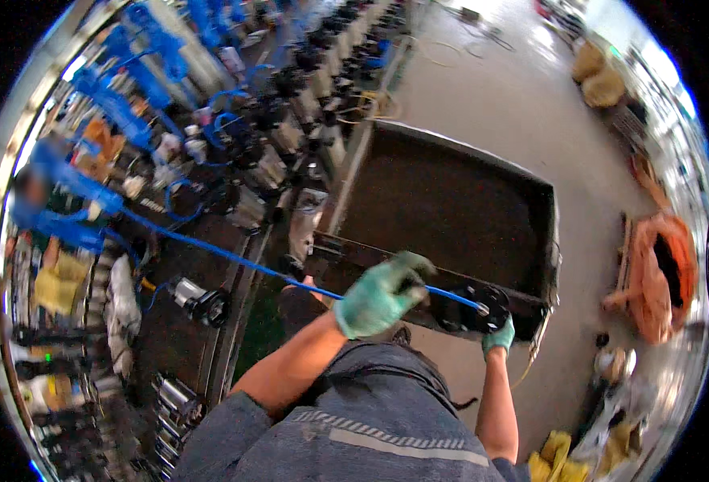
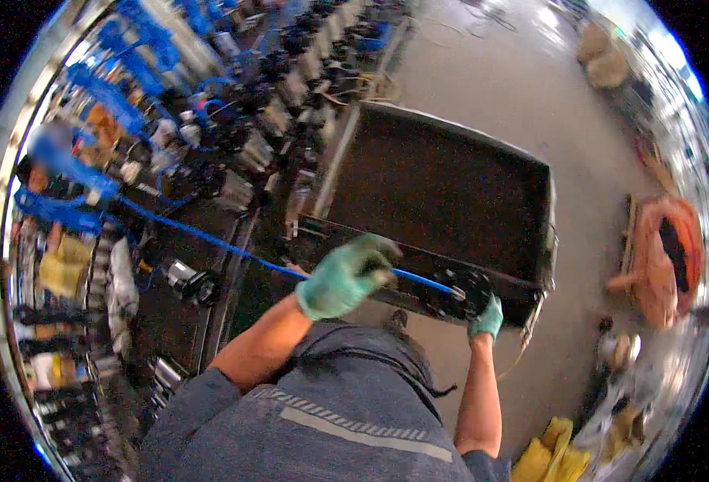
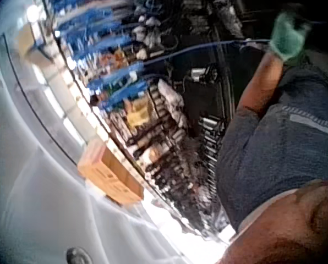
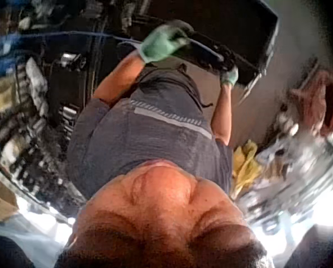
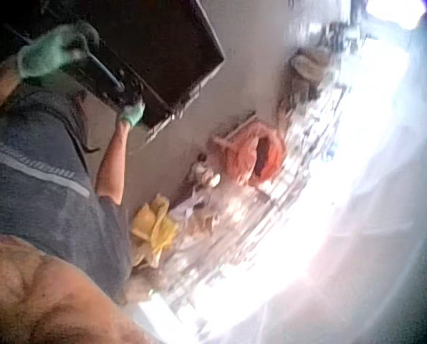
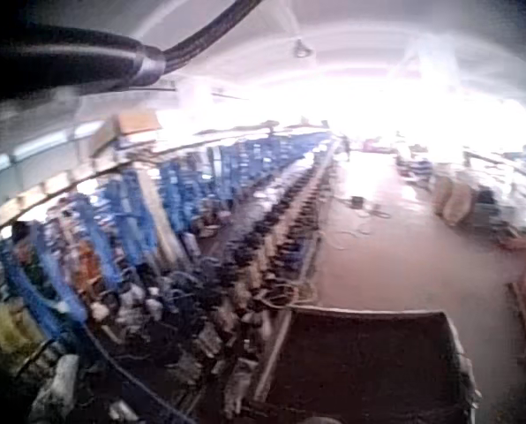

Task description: The person repeatedly picks up a cylindrical metal pump from a metal tray, connects a blue hose to it, and places it back into the tray. This cycle is performed multiple times in a factory setting with rows of similar equipment in the background.

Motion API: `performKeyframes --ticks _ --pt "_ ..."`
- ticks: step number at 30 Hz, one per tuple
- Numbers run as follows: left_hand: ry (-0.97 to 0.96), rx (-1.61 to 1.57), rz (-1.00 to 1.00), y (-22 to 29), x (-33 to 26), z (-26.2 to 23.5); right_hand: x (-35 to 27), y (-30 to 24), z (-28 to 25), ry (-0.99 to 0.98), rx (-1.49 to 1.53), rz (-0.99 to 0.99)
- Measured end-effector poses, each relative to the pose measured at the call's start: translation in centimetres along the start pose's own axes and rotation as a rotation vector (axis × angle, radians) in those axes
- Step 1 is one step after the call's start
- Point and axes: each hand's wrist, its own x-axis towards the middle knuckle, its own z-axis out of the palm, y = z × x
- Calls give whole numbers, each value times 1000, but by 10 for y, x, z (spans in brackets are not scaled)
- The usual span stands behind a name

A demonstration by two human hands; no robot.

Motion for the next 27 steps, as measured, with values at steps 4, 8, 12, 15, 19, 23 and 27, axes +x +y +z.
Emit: performKeyframes --ticks 4,8,12,15,19,23,27 --pt "-60 -152 -11 -11 3 -2 14 50 16 -74 746 309" --pt "-50 -170 -37 -26 -4 2 36 110 15 -101 282 210" --pt "147 -320 -13 -31 -18 -26 39 81 -7 -318 285 189" --pt "362 -274 -97 -42 -26 -66 42 59 -15 -363 308 63" --pt "565 -311 -145 -75 -48 -100 31 -74 -8 -545 182 -122" --pt "801 -69 -332 -77 -76 -145 13 -177 26 -596 -3 -334" --pt "1035 250 -308 -92 -133 -227 -1 -261 100 -743 -127 -624"
